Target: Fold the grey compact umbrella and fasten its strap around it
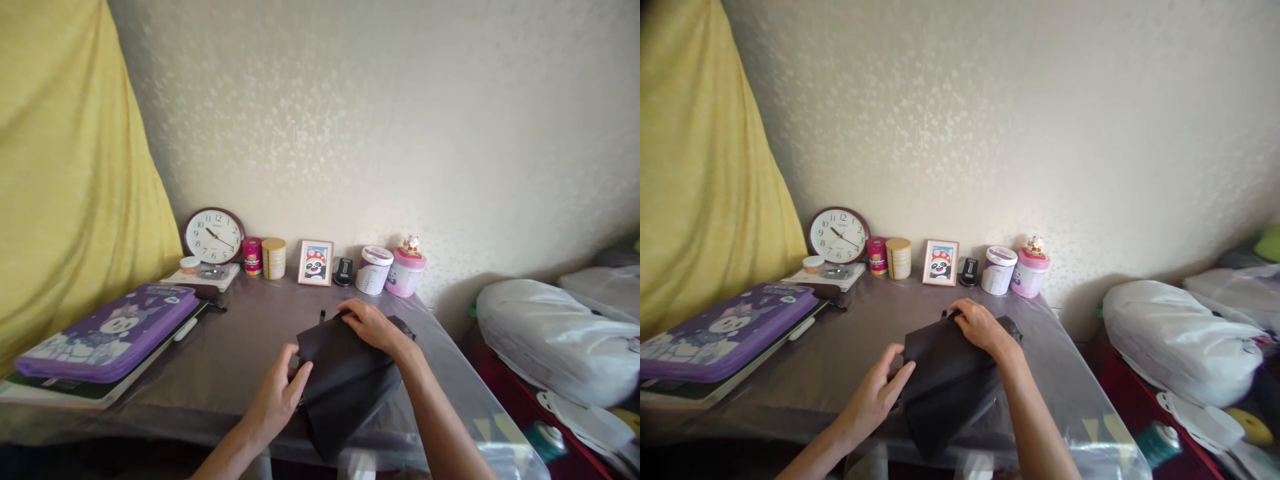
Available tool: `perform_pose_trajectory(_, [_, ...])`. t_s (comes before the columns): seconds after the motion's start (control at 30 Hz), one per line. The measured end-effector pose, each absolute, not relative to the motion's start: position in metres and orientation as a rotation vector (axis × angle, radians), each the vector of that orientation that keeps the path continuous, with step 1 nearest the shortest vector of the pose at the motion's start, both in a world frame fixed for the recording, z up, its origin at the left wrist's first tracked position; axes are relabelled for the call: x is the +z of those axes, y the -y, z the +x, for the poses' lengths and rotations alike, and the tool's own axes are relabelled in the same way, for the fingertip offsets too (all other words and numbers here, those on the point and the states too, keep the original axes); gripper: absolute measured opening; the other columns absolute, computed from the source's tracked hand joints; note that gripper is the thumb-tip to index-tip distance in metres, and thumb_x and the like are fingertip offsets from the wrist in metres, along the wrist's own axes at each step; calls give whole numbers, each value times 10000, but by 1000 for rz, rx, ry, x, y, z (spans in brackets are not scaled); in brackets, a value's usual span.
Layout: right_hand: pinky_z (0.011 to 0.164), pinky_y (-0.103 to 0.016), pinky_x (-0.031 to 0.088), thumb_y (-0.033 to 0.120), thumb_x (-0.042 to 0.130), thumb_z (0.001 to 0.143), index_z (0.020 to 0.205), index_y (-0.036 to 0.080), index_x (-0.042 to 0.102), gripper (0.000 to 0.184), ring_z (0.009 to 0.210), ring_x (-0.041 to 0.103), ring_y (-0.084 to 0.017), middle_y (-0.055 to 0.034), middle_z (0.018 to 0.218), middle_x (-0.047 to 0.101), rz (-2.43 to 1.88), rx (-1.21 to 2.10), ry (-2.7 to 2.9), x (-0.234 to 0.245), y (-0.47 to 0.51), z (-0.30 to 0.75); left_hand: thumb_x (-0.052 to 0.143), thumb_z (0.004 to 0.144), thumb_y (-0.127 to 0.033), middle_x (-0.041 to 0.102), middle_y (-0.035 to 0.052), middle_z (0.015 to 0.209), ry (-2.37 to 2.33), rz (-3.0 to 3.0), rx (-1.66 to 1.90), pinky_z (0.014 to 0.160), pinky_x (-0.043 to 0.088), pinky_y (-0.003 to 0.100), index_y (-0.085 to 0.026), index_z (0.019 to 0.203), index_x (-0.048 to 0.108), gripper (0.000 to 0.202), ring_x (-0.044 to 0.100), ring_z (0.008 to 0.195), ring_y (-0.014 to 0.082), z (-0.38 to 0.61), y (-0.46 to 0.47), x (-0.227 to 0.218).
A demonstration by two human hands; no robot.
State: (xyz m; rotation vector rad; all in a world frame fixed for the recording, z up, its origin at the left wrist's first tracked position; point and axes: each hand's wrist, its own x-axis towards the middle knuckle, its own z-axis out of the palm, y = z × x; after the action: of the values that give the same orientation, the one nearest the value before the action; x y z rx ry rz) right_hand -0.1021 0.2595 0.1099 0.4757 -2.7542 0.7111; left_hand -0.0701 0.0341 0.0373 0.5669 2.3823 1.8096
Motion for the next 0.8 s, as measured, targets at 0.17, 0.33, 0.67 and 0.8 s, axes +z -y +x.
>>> perform_pose_trajectory(0.17, [738,-324,439,243,535,784,880,254,672,167,827,618,-229,-55,898,691,170,579,2873,111,-286,-96,474,809,-464,366,-88,500,-2259,459,1827,380,319,203,-222,1229,412,489,344,392,110,-71,-31,41])
perform_pose_trajectory(0.33, [651,-303,440,463,517,801,741,244,685,282,695,598,-206,-6,722,686,99,978,2716,125,-323,-81,444,824,-474,174,-113,458,-2129,475,1863,299,291,174,-280,1357,349,575,242,330,91,-77,-26,46])
perform_pose_trajectory(0.67, [895,-340,435,501,584,766,1080,236,605,411,1029,571,-234,-36,1049,662,18,1792,2185,109,-301,-89,388,811,-567,477,-60,326,-2048,304,1863,276,288,155,-158,1173,544,568,401,259,98,-89,-23,45])
perform_pose_trajectory(0.8, [790,-307,458,469,627,741,1022,200,615,389,877,602,-201,-35,932,671,-5,1740,2110,106,-296,-95,372,818,-590,482,-63,345,-2024,361,1825,288,314,159,-158,1160,539,575,418,275,99,-90,-20,44])
